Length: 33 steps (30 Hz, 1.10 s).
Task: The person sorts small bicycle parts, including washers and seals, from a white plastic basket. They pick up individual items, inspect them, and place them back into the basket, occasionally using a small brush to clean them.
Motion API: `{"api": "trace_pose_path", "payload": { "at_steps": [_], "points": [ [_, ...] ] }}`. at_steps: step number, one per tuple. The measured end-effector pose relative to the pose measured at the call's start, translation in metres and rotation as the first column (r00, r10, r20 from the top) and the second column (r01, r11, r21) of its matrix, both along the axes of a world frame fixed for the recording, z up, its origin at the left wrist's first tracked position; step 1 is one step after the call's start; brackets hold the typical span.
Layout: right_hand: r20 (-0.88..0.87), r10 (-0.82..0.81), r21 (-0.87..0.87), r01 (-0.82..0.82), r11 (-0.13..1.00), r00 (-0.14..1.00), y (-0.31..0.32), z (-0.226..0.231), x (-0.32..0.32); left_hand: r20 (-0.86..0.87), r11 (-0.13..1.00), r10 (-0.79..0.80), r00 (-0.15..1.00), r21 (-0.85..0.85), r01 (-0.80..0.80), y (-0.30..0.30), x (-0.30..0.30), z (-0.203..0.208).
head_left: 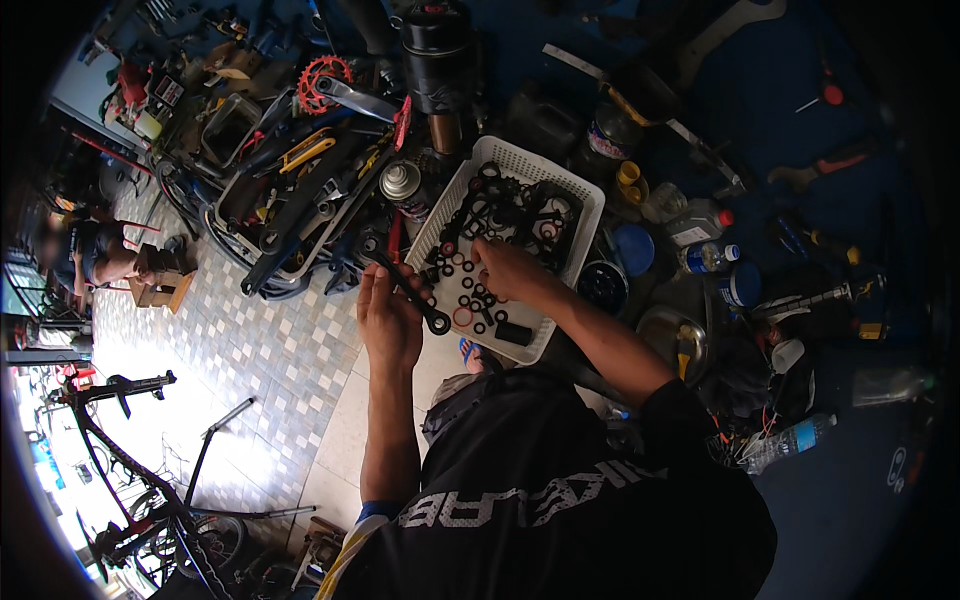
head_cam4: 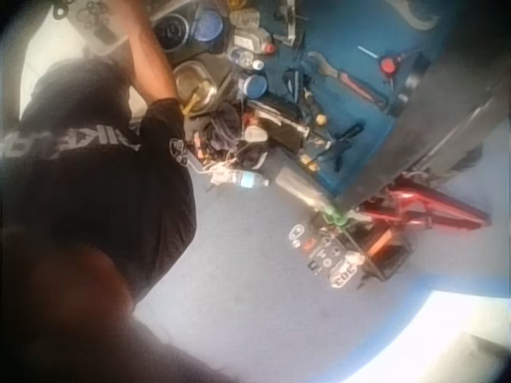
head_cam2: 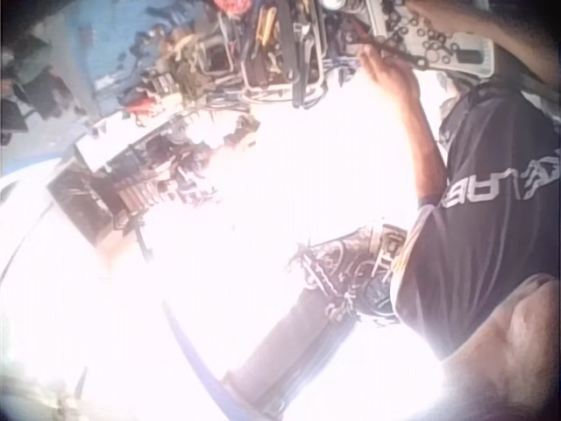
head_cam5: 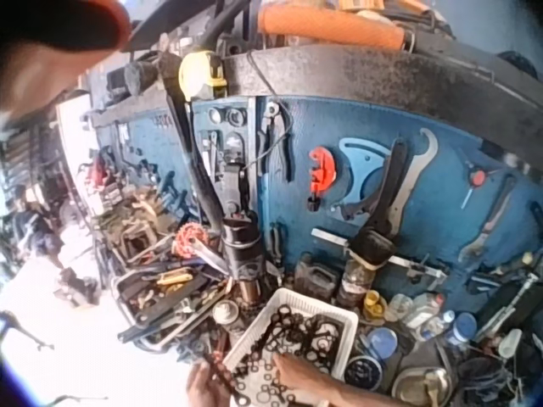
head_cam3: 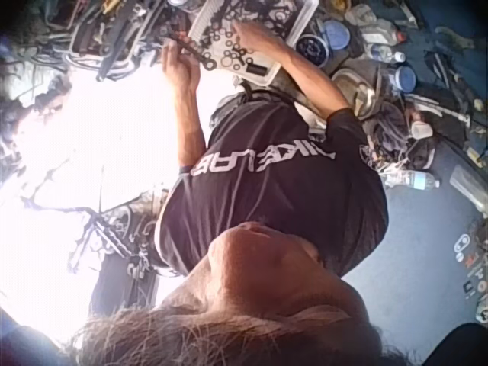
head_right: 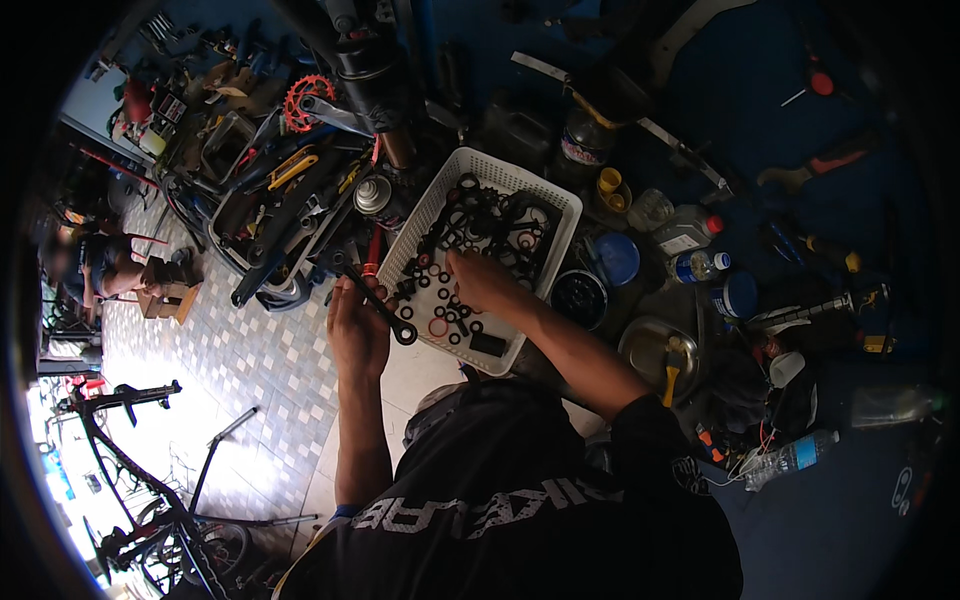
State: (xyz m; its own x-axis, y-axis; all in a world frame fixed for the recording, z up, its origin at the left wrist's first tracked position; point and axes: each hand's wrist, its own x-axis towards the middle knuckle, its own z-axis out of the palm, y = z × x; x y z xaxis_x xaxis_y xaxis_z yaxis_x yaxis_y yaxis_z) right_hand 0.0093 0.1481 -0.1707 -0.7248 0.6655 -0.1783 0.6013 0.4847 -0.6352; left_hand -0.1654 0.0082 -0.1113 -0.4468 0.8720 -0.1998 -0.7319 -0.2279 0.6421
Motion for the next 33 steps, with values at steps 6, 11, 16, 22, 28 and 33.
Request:
{"api": "trace_pose_path", "payload": {
  "at_steps": [6,11,16,22,28,33],
  "points": [
    [0.037,0.003,-0.224,0.005,0.975,0.999,0.004,0.007,-0.001,0.011,1.0,-0.002,1.0,0.01,0.002,0.003,0.001,0.0],
    [0.033,0.059,-0.05,-0.057,0.997,0.998,0.008,0.003,0.011,0.015,1.0,-0.014,1.0,0.017,0.014,0.005,0.002,-0.001],
    [0.352,0.137,0.142,-0.198,0.97,0.926,-0.003,0.022,0.017,0.018,1.0,-0.02,1.0,0.01,0.019,0.008,0.004,0.0],
    [0.277,0.062,0.25,-0.135,0.959,0.959,-0.01,0.026,0.024,0.002,1.0,-0.004,1.0,0.022,0.004,0.009,0.003,0.003],
    [0.254,0.119,0.172,-0.166,0.971,0.96,-0.004,0.02,0.037,0.032,1.0,0.019,0.999,0.02,-0.02,0.006,-0.002,0.004],
    [0.124,0.009,0.08,-0.019,0.997,0.992,-0.001,0.03,0.049,0.035,0.998,0.056,0.998,0.008,-0.056,0.001,-0.011,-0.002]
  ]
}}
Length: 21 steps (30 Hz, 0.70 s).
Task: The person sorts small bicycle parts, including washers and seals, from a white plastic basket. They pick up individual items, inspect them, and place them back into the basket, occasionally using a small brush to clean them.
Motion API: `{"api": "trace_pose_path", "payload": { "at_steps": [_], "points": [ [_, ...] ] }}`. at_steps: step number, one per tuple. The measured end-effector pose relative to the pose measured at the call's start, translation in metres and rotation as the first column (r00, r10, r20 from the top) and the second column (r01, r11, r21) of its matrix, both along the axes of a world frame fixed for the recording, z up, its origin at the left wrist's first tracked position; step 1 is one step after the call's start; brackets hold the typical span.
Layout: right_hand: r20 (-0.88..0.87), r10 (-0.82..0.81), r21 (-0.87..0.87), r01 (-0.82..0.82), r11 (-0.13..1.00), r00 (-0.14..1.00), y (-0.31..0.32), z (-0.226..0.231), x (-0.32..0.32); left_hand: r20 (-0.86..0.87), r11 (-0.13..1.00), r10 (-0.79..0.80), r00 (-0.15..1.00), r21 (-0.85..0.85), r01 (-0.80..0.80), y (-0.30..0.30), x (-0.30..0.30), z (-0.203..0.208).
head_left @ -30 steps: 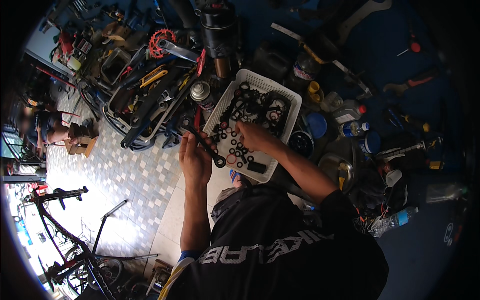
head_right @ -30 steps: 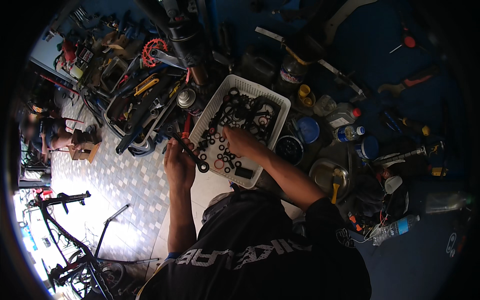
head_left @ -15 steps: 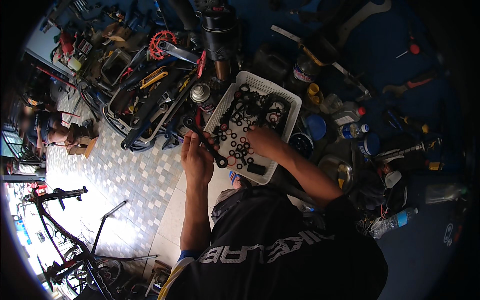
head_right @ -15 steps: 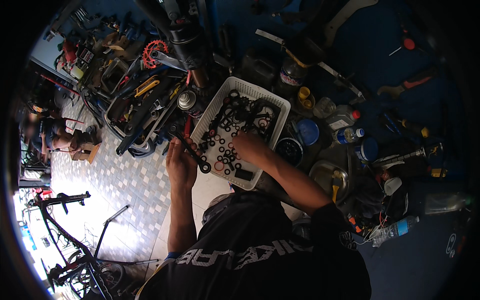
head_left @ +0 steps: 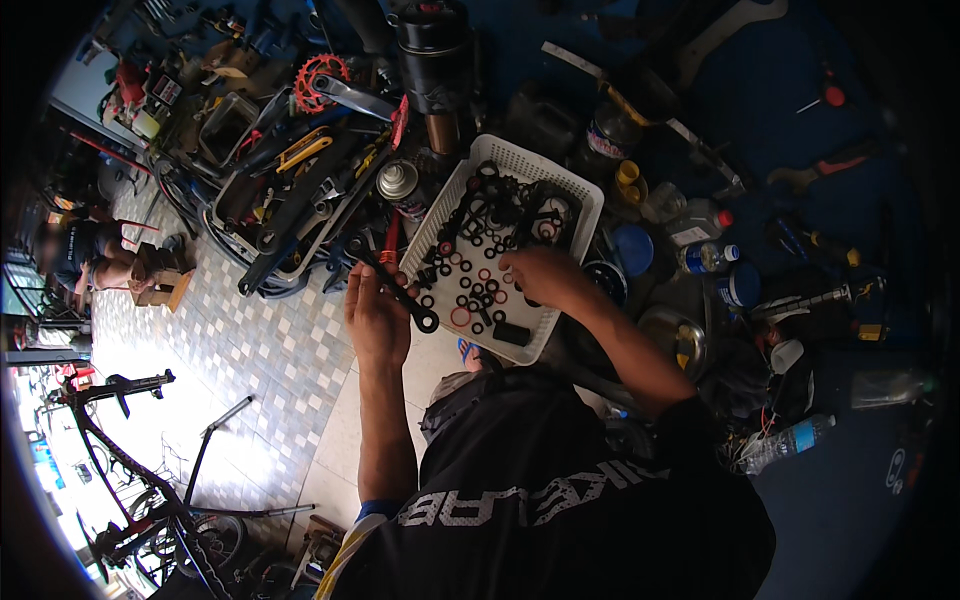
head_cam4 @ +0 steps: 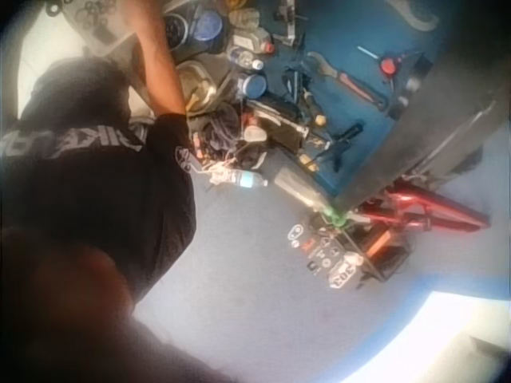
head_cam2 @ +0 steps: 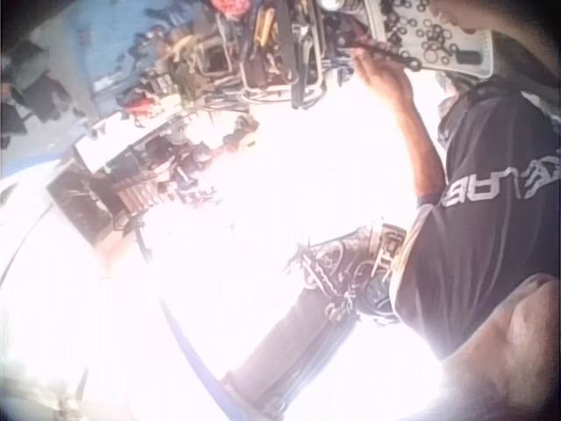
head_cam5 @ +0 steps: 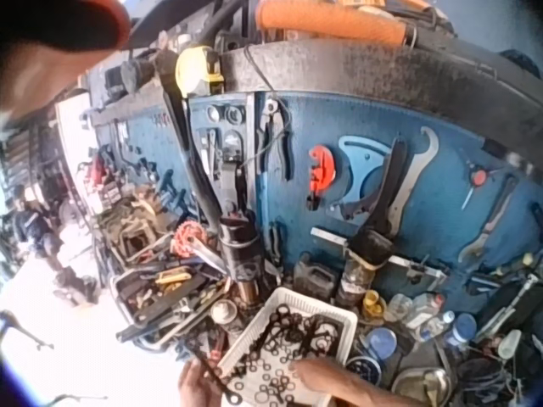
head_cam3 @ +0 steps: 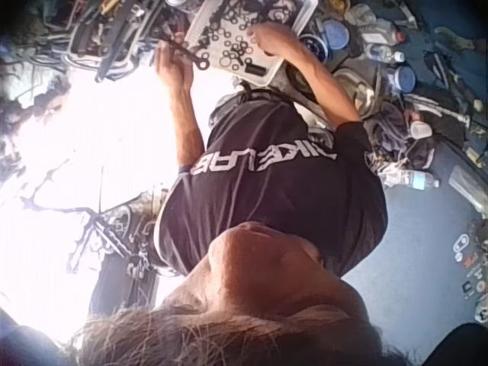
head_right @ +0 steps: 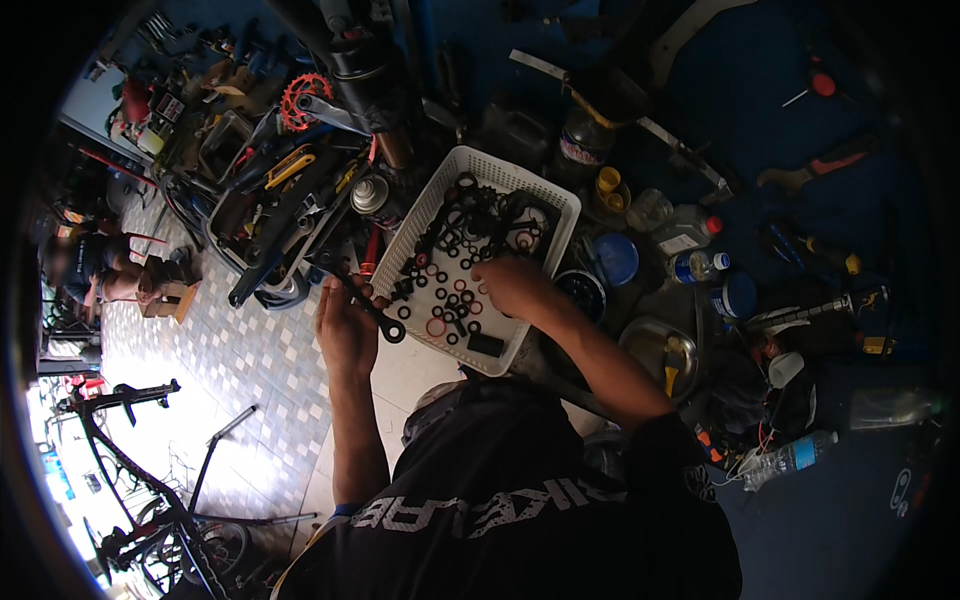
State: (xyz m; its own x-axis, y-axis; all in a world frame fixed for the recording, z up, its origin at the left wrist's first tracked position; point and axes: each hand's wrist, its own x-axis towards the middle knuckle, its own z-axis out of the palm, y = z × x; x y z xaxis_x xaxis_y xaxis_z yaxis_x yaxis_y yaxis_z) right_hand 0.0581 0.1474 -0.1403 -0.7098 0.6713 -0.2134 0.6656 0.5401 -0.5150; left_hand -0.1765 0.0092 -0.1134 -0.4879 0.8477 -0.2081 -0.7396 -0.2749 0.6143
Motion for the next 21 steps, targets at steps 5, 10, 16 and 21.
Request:
{"api": "trace_pose_path", "payload": {
  "at_steps": [5,10,16,21],
  "points": [
    [0.012,-0.06,0.079,0.059,0.995,0.998,0.004,0.032,0.013,-0.041,1.0,-0.006,0.999,-0.004,0.006,-0.007,-0.011,0.002],
    [-0.106,-0.073,0.122,0.086,0.989,0.992,0.019,0.032,0.028,-0.014,1.0,0.024,1.0,0.014,-0.024,-0.011,-0.02,0.001],
    [-0.026,0.104,0.015,-0.103,0.995,0.994,0.006,0.034,0.019,-0.012,1.0,0.03,0.999,0.006,-0.03,-0.012,-0.018,0.0],
    [0.129,0.331,-0.031,-0.33,0.944,0.935,-0.014,0.005,0.0,-0.043,1.0,-0.017,0.999,0.0,0.017,-0.009,-0.015,-0.001]
  ]
}}
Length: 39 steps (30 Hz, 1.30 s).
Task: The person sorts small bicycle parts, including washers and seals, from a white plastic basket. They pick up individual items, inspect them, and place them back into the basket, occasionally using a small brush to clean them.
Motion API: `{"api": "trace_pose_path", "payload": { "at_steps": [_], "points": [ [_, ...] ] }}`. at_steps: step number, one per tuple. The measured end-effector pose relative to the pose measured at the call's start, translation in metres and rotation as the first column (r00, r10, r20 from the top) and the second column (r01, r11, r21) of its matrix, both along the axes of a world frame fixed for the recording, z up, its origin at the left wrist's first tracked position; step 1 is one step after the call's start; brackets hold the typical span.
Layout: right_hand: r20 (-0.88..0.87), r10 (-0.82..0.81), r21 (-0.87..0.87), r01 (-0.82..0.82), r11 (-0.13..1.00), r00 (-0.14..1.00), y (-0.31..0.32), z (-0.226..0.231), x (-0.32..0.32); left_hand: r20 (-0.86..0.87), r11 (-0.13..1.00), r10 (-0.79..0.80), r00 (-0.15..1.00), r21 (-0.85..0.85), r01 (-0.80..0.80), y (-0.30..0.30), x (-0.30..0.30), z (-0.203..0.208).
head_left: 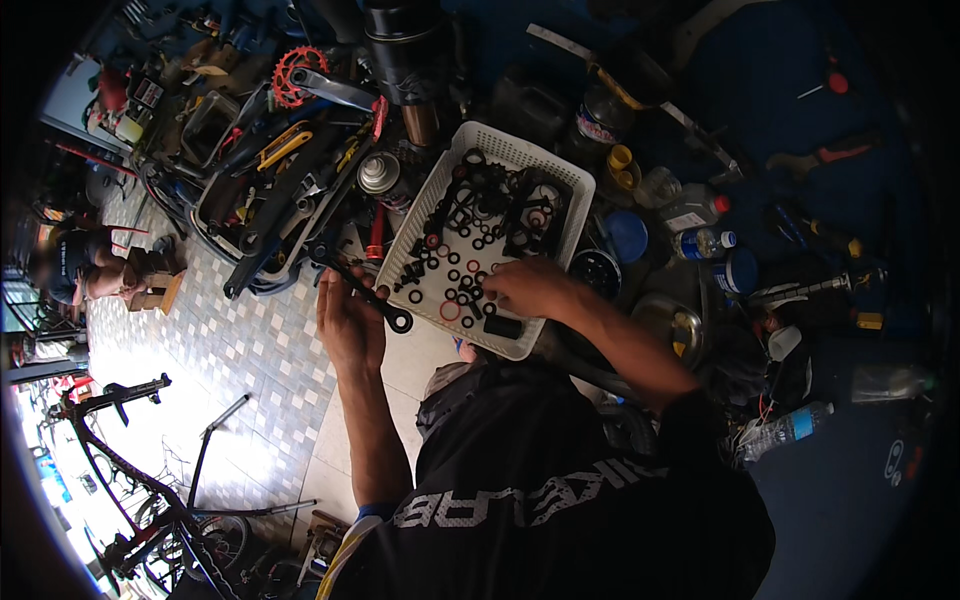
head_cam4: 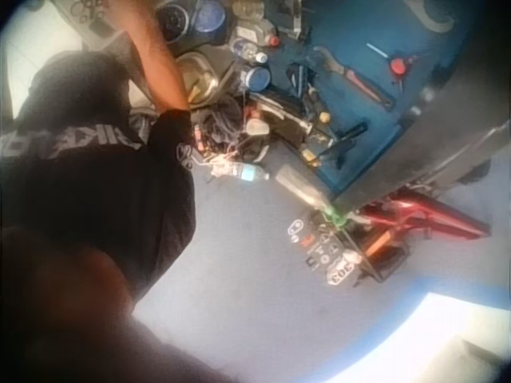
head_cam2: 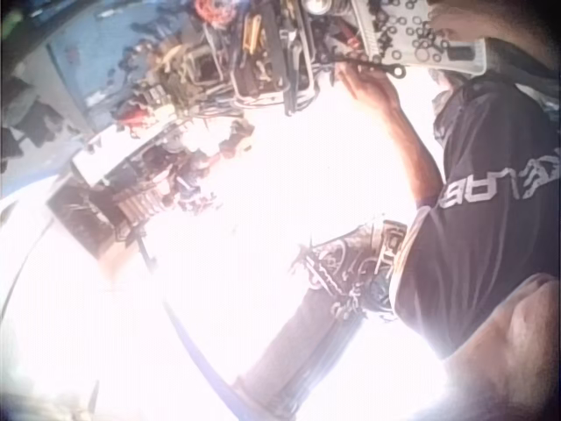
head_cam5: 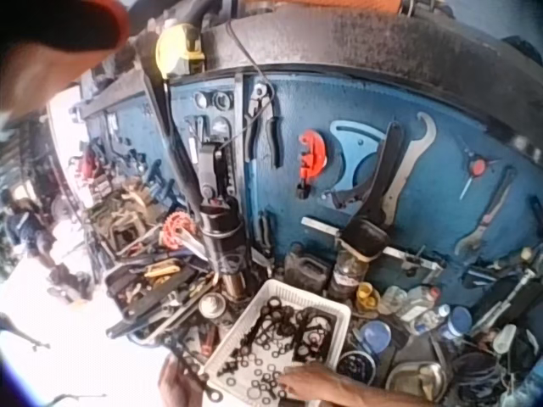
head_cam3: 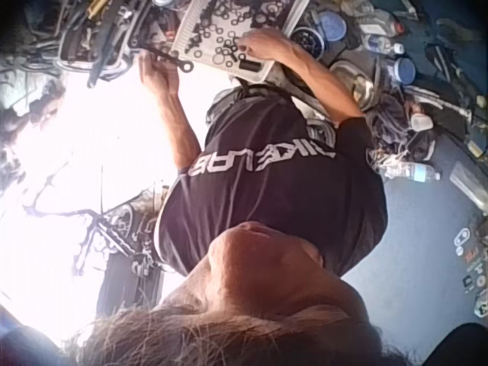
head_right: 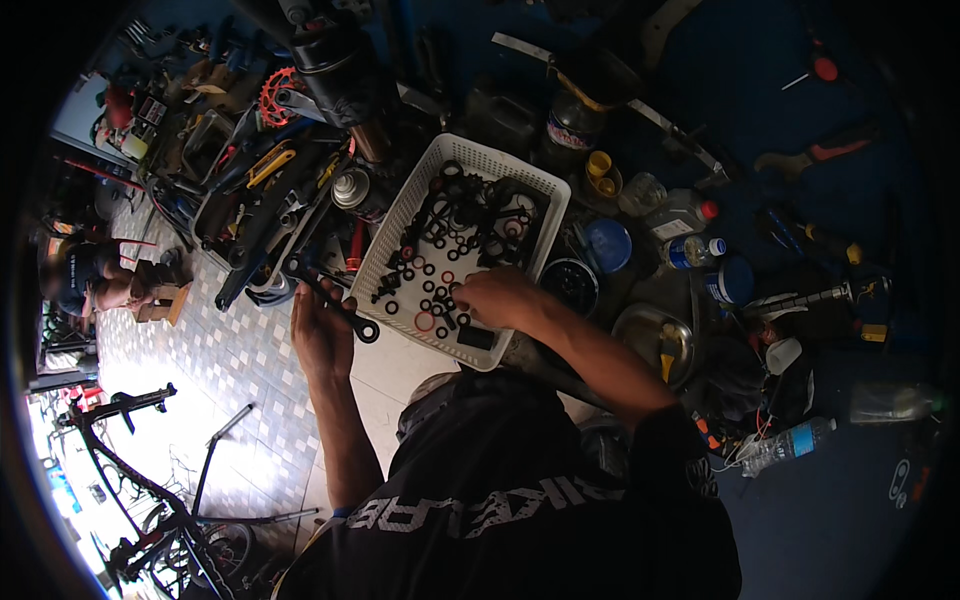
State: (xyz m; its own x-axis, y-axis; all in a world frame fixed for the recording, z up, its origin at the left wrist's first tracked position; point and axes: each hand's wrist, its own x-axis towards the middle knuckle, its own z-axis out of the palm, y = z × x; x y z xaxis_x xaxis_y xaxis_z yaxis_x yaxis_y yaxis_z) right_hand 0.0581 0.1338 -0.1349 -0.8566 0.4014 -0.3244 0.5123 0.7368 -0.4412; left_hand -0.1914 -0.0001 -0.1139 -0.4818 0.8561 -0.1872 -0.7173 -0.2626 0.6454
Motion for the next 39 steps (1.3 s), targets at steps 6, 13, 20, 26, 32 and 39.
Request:
{"api": "trace_pose_path", "payload": {
  "at_steps": [6,13,20,26,32,39],
  "points": [
    [0.061,0.143,0.108,-0.149,0.983,0.988,-0.01,-0.011,-0.017,-0.012,1.0,-0.002,1.0,0.001,0.002,0.0,0.002,0.0],
    [-0.015,-0.017,-0.183,0.014,0.983,1.0,0.01,-0.001,-0.01,-0.006,1.0,0.013,1.0,-0.01,-0.013,-0.003,0.001,0.0],
    [0.039,0.064,0.158,-0.069,0.985,0.997,0.014,0.0,0.001,0.025,1.0,0.007,1.0,0.004,-0.007,-0.001,0.001,0.0],
    [0.085,0.045,0.072,-0.051,0.996,0.995,0.01,-0.004,0.0,0.033,0.999,0.035,0.999,0.024,-0.036,0.002,-0.005,0.003],
    [0.052,0.011,0.012,-0.012,1.0,0.999,0.01,-0.005,-0.009,0.016,0.997,0.073,0.997,0.008,-0.073,-0.001,-0.014,0.002],
    [-0.126,0.031,0.304,0.009,0.953,0.992,0.0,-0.001,-0.026,0.035,0.998,0.052,0.998,0.017,-0.053,0.001,-0.01,0.003]
  ]
}}
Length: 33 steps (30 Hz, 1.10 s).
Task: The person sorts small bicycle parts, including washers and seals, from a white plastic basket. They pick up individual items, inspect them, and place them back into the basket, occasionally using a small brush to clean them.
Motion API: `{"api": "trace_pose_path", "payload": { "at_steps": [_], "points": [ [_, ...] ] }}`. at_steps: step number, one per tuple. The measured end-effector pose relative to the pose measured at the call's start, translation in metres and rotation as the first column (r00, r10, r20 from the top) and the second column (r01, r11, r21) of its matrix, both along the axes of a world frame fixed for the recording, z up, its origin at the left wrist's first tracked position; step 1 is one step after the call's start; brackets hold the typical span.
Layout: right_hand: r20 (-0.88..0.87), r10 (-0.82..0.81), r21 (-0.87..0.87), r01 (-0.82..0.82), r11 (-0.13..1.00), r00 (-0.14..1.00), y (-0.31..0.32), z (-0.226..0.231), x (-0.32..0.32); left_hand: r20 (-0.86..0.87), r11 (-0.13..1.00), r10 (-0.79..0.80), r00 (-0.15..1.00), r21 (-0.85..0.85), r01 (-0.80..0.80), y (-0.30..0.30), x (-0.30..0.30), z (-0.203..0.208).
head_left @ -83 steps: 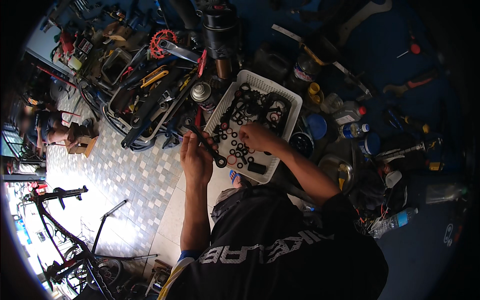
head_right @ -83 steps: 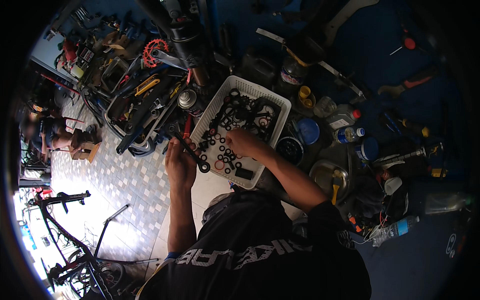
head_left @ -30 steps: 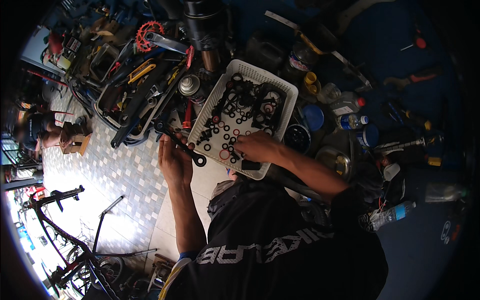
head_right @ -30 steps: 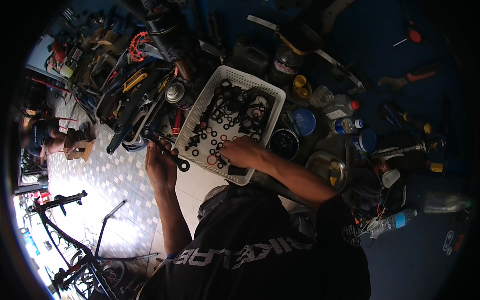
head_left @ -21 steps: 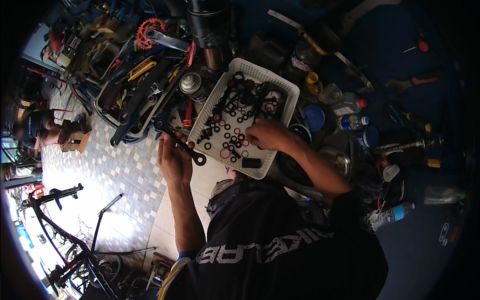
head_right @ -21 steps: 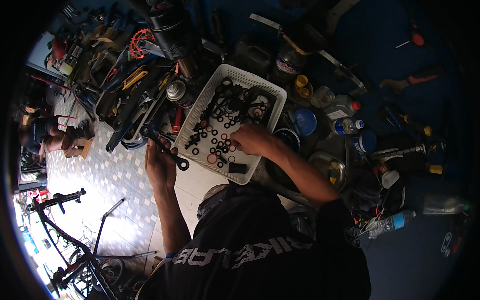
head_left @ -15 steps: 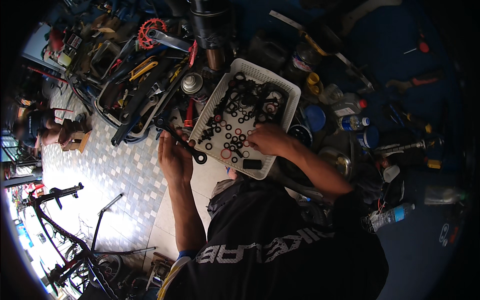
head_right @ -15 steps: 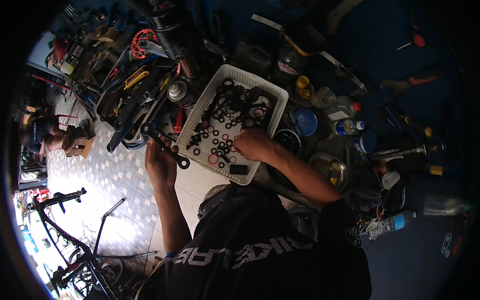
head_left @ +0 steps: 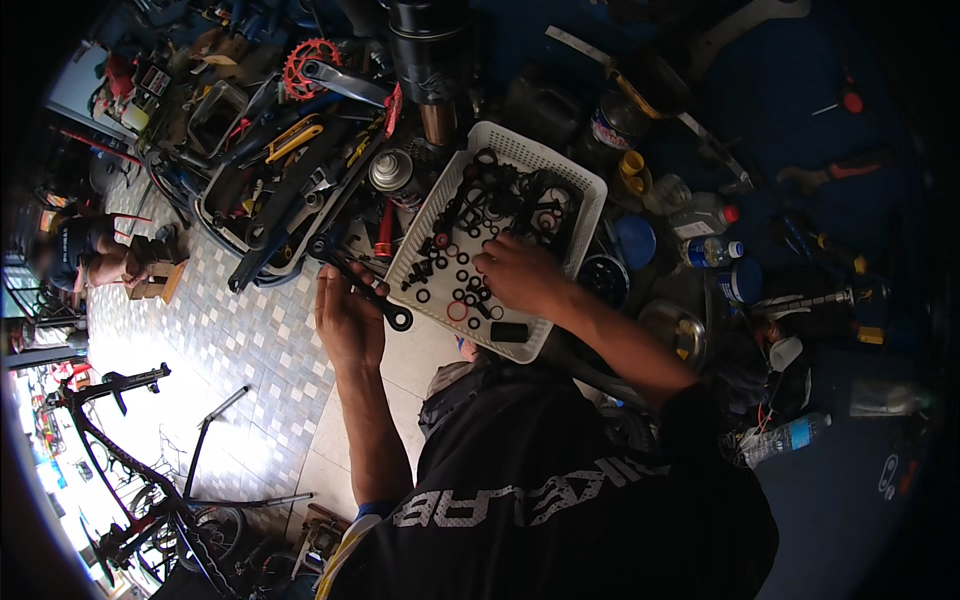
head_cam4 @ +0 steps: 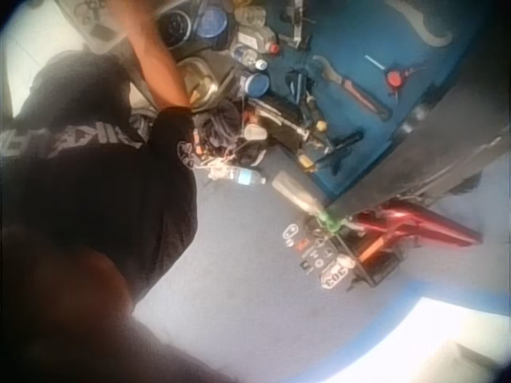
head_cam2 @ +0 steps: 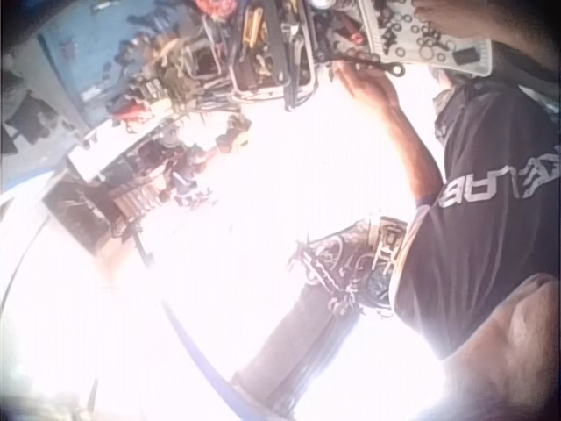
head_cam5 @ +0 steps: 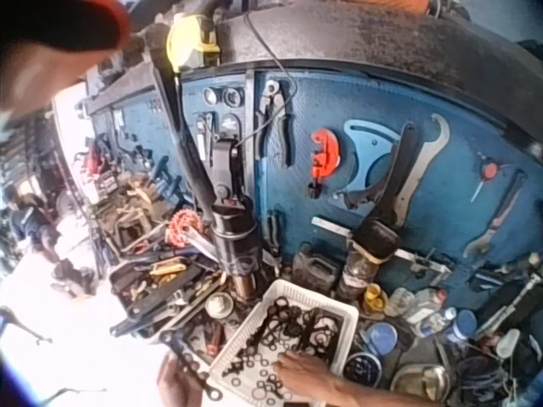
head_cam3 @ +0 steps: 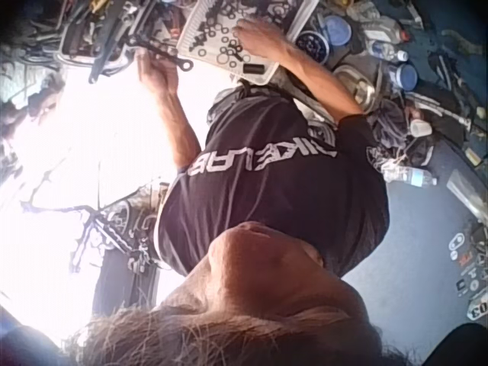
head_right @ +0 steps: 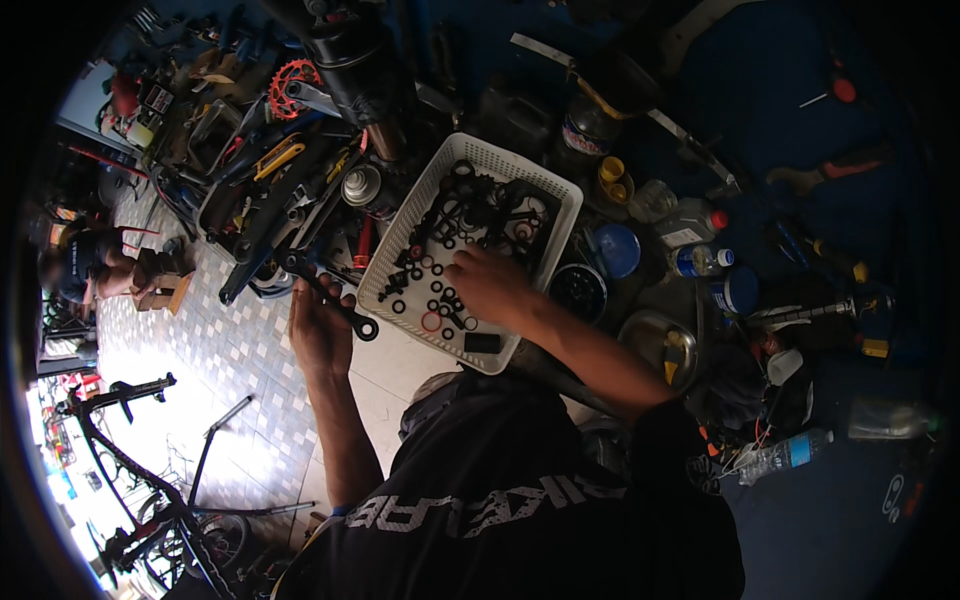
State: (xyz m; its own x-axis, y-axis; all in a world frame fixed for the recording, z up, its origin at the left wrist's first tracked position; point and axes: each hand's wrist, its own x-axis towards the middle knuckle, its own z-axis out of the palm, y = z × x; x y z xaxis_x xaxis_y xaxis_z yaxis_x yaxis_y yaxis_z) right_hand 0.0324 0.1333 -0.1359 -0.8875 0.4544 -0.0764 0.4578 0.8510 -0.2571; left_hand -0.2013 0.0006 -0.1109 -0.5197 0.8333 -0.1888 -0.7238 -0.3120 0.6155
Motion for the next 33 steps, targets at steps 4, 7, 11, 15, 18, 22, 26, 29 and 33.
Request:
{"api": "trace_pose_path", "payload": {
  "at_steps": [4,7,11,15,18,22,26,29,33],
  "points": [
    [-0.037,0.087,0.182,-0.079,0.98,0.996,-0.014,-0.013,0.001,0.025,1.0,-0.014,1.0,0.004,0.014,0.003,0.003,0.001],
    [-0.043,0.138,0.097,-0.133,0.986,0.99,-0.016,-0.016,0.009,0.017,1.0,0.005,1.0,-0.015,-0.004,0.004,0.004,0.002],
    [0.069,0.119,-0.06,-0.115,0.992,0.99,-0.012,-0.004,0.012,0.022,1.0,-0.013,1.0,0.004,0.012,0.006,0.005,0.002],
    [-0.063,-0.027,0.049,0.03,0.998,0.998,0.003,0.002,0.002,0.033,1.0,-0.022,0.999,0.007,0.021,0.008,0.007,0.0],
    [-0.171,-0.039,0.144,0.064,0.988,0.985,0.023,0.004,-0.014,-0.006,0.999,-0.049,0.999,0.002,0.049,0.009,0.011,0.002],
    [-0.23,0.0,0.155,0.037,0.987,0.973,0.043,0.0,-0.041,-0.03,0.998,-0.07,0.997,-0.002,0.07,0.009,0.017,0.004],
    [-0.262,0.119,0.201,-0.067,0.977,0.958,0.049,-0.017,-0.057,0.011,0.999,-0.051,0.999,-0.007,0.051,0.005,0.024,0.004],
    [-0.278,0.154,0.249,-0.083,0.965,0.948,0.054,-0.025,-0.056,0.022,0.998,-0.06,0.998,0.006,0.06,0.001,0.026,0.002],
    [-0.217,0.143,0.176,-0.105,0.979,0.966,0.059,-0.021,-0.037,0.034,0.999,-0.043,0.999,0.002,0.043,-0.004,0.026,0.002]
  ]
}}
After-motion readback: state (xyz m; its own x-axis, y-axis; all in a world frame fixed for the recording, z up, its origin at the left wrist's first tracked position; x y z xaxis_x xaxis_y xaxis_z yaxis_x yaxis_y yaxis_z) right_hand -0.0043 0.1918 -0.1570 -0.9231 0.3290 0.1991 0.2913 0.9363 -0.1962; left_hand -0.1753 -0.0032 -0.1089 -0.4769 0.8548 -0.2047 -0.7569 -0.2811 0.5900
